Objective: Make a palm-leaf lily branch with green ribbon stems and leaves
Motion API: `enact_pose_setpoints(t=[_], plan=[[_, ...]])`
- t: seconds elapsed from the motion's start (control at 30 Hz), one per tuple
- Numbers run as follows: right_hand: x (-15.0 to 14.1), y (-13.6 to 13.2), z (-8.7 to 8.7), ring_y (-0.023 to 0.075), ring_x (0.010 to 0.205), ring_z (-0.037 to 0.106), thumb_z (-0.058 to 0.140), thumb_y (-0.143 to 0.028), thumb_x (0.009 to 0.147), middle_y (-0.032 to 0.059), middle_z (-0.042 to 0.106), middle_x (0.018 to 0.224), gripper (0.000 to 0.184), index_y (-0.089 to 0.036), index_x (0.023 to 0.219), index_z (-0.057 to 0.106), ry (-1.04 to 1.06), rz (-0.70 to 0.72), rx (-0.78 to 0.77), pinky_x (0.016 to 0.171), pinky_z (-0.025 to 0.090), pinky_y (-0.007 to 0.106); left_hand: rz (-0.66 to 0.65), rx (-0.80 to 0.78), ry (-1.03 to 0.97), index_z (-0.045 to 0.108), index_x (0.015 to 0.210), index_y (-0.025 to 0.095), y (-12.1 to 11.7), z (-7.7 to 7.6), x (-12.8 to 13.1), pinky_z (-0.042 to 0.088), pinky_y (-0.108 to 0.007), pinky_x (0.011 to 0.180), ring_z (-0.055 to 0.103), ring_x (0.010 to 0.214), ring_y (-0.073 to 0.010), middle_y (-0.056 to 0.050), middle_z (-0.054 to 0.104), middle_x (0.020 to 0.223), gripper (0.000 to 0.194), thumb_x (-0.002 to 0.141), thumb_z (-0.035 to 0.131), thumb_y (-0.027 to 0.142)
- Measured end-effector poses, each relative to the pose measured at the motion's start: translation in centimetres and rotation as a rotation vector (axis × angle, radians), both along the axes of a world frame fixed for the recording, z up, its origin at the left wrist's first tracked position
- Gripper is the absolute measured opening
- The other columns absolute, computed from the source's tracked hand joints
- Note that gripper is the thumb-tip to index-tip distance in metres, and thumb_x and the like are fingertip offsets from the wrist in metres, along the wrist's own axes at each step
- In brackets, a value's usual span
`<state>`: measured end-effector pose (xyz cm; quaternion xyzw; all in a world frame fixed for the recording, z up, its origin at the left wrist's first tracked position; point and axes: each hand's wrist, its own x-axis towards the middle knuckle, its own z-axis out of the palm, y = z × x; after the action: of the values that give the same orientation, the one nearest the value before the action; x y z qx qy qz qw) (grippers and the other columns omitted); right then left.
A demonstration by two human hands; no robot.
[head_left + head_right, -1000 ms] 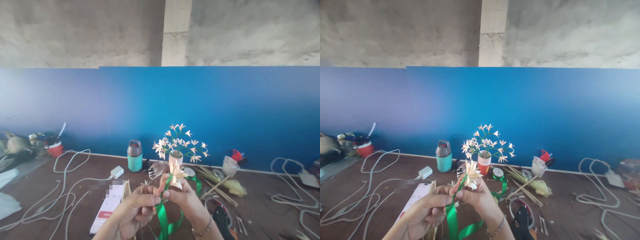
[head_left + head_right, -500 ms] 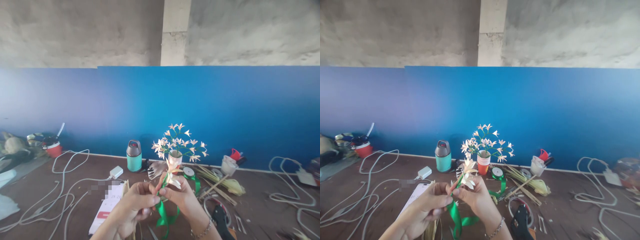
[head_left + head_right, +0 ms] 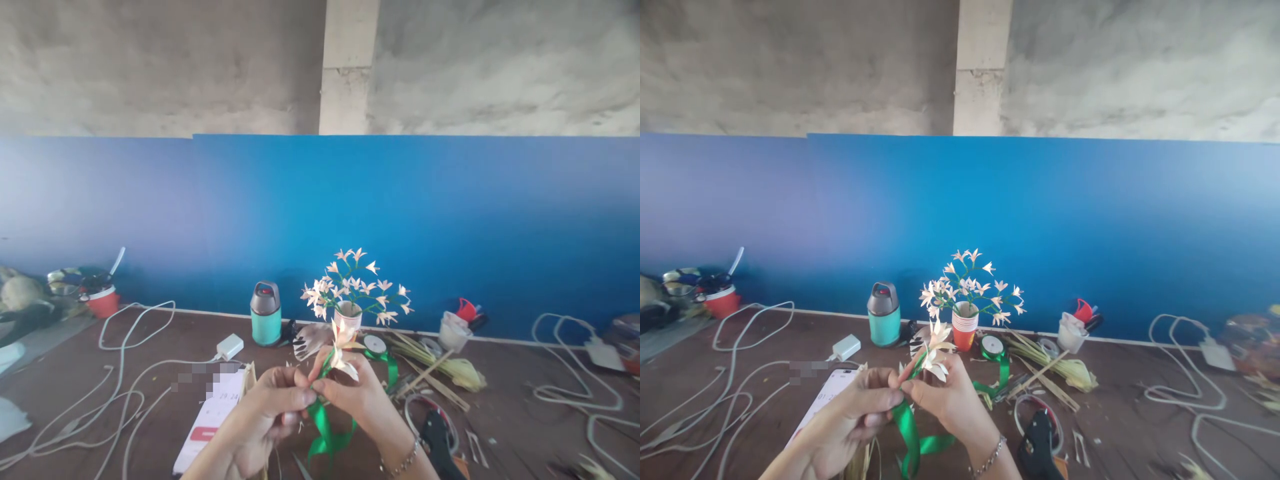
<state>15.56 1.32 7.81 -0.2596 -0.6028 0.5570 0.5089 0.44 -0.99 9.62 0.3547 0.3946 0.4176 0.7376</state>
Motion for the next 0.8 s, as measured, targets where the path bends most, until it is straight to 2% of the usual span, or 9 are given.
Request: enact_pose_setpoints(t=[0.17,0.3,0.5,0.67,0.8], plan=[[-0.4,-0.2,0.4,0.0092,0.053,0.043,0.067,-0.023,0.065,-0.0029,0.050,0.056,0.010,-0.014,0.064,0.062,-0.073,-0.120,-0.013,0.048,0.036,0.021,0.057,0.033,0.046,0.051,0.059,0.014,0.2,-0.3,0.1,0.006,-0.012,0.036,0.027,0.035,0.0014,0.005,0.047,0.043,0.026,0.051,0.074,0.022],[-0.7,-0.3,0.4,0.0081,0.047,0.040,0.066,-0.025,0.064,-0.0035,0.049,0.052,0.012,-0.014,0.062,0.061,-0.116,-0.207,-0.001,0.044,0.033,0.020,0.090,0.119,0.117,0.050,0.061,0.015,0.1,-0.2,0.1,0.010,-0.012,0.035,0.028,0.035,-0.0002,0.008,0.044,0.042,0.026,0.053,0.073,0.025],[-1.0,0.0,0.0,0.0115,0.056,0.049,0.067,-0.025,0.065,0.0005,0.057,0.061,0.011,-0.014,0.065,0.064,-0.145,-0.288,0.047,0.050,0.039,0.022,0.150,0.321,0.441,0.055,0.063,0.015,0.4,-0.4,0.2,0.021,-0.015,0.033,0.031,0.033,-0.0029,0.007,0.044,0.042,0.015,0.062,0.064,0.026],[-1.3,0.2,-0.2,0.0142,0.057,0.053,0.071,-0.030,0.059,0.0025,0.061,0.060,0.018,-0.014,0.062,0.065,-0.082,-0.287,-0.047,0.053,0.043,0.025,0.210,0.490,0.601,0.054,0.060,0.016,1.0,-1.8,0.1,0.027,-0.017,0.036,0.038,0.036,-0.0064,0.006,0.045,0.042,0.010,0.066,0.058,0.023],[-1.4,0.5,-0.5,0.0101,0.048,0.044,0.077,-0.032,0.051,-0.0008,0.054,0.048,0.025,-0.013,0.051,0.061,-0.095,-0.358,-0.125,0.046,0.036,0.023,0.255,0.582,0.634,0.053,0.055,0.016,1.1,-2.1,0.3,0.030,-0.018,0.040,0.040,0.040,-0.0068,0.005,0.046,0.043,0.012,0.066,0.056,0.021]])
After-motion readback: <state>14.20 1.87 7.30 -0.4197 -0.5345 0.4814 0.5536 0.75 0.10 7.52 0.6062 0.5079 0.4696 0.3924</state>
